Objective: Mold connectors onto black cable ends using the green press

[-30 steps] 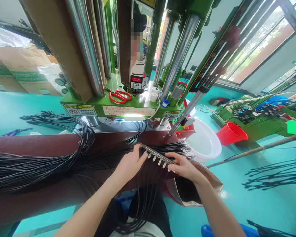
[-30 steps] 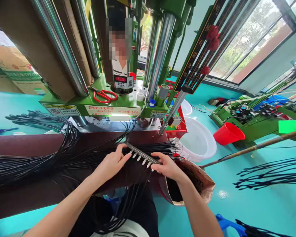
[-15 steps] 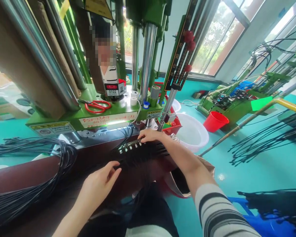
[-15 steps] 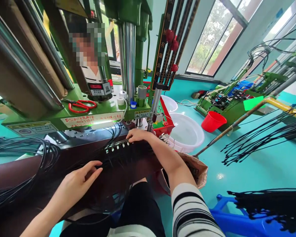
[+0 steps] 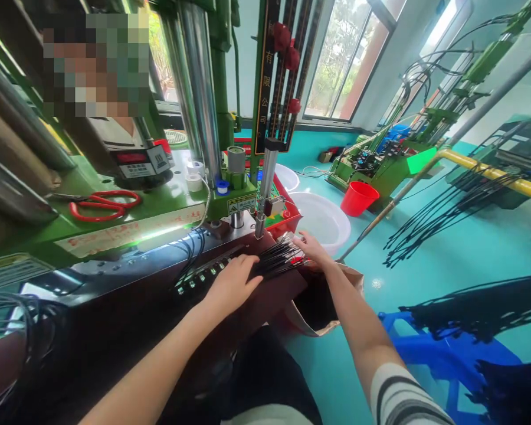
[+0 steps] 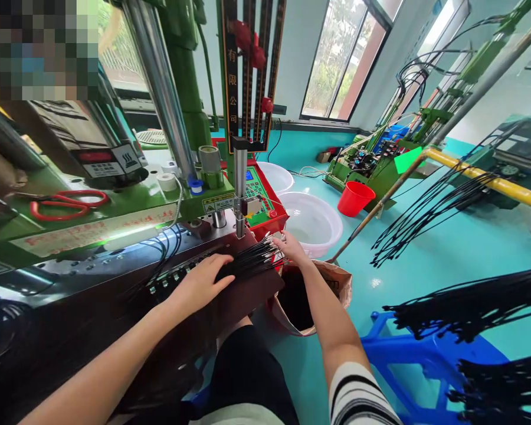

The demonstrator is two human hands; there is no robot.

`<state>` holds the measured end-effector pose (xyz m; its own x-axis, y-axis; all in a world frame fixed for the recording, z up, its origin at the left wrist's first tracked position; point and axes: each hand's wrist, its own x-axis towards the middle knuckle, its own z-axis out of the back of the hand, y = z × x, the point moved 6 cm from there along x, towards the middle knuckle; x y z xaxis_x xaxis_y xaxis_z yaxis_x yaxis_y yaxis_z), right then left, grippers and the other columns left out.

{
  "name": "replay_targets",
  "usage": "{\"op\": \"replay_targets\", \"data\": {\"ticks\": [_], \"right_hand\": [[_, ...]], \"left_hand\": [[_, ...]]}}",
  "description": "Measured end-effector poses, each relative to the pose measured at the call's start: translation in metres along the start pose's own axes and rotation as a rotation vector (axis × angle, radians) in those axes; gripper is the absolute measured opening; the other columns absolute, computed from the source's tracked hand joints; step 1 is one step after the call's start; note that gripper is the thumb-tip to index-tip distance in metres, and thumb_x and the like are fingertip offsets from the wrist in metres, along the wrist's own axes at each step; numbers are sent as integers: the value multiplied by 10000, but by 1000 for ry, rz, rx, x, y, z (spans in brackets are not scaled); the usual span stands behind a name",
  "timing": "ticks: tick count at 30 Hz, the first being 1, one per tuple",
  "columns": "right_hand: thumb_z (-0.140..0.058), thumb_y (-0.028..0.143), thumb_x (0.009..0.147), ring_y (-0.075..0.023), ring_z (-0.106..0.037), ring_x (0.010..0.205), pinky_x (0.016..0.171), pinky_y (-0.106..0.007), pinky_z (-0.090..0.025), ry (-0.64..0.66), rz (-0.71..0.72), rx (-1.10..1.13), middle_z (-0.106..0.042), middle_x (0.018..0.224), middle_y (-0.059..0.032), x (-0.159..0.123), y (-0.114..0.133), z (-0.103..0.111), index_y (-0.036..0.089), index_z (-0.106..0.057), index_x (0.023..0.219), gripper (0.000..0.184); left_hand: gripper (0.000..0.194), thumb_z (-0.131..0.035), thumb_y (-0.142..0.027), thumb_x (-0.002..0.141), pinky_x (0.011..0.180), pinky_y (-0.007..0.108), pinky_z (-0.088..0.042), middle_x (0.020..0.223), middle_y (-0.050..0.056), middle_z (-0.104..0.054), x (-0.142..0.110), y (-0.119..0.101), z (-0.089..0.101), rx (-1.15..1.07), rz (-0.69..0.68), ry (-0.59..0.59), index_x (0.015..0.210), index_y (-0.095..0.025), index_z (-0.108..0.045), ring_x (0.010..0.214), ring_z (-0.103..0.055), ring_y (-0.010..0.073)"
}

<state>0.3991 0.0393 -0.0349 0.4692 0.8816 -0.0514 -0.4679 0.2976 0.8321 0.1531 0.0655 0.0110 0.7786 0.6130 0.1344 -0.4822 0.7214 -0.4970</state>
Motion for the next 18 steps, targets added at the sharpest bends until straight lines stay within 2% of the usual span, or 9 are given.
{"op": "replay_targets", "data": {"ticks": [2, 4, 6, 8, 12, 15, 18], "right_hand": [[-536, 401, 772, -180, -576, 741, 644, -296, -464, 130, -41, 53, -628, 854, -70, 10, -8, -4, 159, -621, 891, 283], [-491, 449, 787, -131, -541, 552, 488, -241, -433, 219, -56, 125, -611, 678, -37, 17, -8, -10, 153, -622, 783, 324], [-488, 446, 784, -88, -467, 445, 398, -201, -367, 239, -47, 196, -555, 576, -3, 23, -4, -12, 150, -596, 728, 320], [-531, 423, 757, -62, -420, 412, 366, -180, -325, 225, -25, 254, -522, 560, 22, 27, 2, -9, 155, -569, 725, 273], [-617, 388, 686, -47, -392, 392, 333, -170, -284, 218, -10, 386, -511, 578, 43, 27, 15, -2, 165, -555, 833, 274], [-671, 326, 618, -65, -441, 425, 348, -170, -301, 193, -32, 530, -541, 611, 41, 22, 18, 0, 175, -495, 1007, 453], [-663, 288, 599, -68, -409, 396, 372, -178, -310, 153, -50, 554, -526, 567, 80, 11, 11, 0, 203, -354, 1159, 645]], "left_hand": [[432, -494, -332, 777, 940, 361, -352, 1171, 115, -522, 29, -4, -18, 44, 22, 65, 1170, -156, -461, 1114, -448, 254], [503, -506, -360, 765, 934, 382, -345, 1197, 144, -505, 52, 0, -32, 95, 93, 108, 1205, -129, -431, 1130, -431, 283], [552, -508, -388, 754, 906, 393, -357, 1201, 165, -505, 66, 8, -41, 106, 164, 129, 1222, -111, -412, 1116, -440, 304], [578, -519, -413, 730, 877, 382, -373, 1191, 169, -521, 74, 15, -45, 31, 203, 157, 1213, -109, -423, 1086, -470, 304], [495, -541, -444, 675, 792, 320, -405, 1053, 107, -613, 79, 24, -42, -270, 243, 250, 1067, -142, -548, 942, -562, 255], [357, -520, -430, 675, 659, 287, -407, 793, 44, -644, 81, 26, -36, -414, 291, 270, 871, -149, -619, 759, -586, 213], [270, -478, -378, 704, 600, 270, -380, 673, 14, -609, 83, 22, -30, -386, 259, 225, 757, -151, -612, 667, -564, 178]]}}
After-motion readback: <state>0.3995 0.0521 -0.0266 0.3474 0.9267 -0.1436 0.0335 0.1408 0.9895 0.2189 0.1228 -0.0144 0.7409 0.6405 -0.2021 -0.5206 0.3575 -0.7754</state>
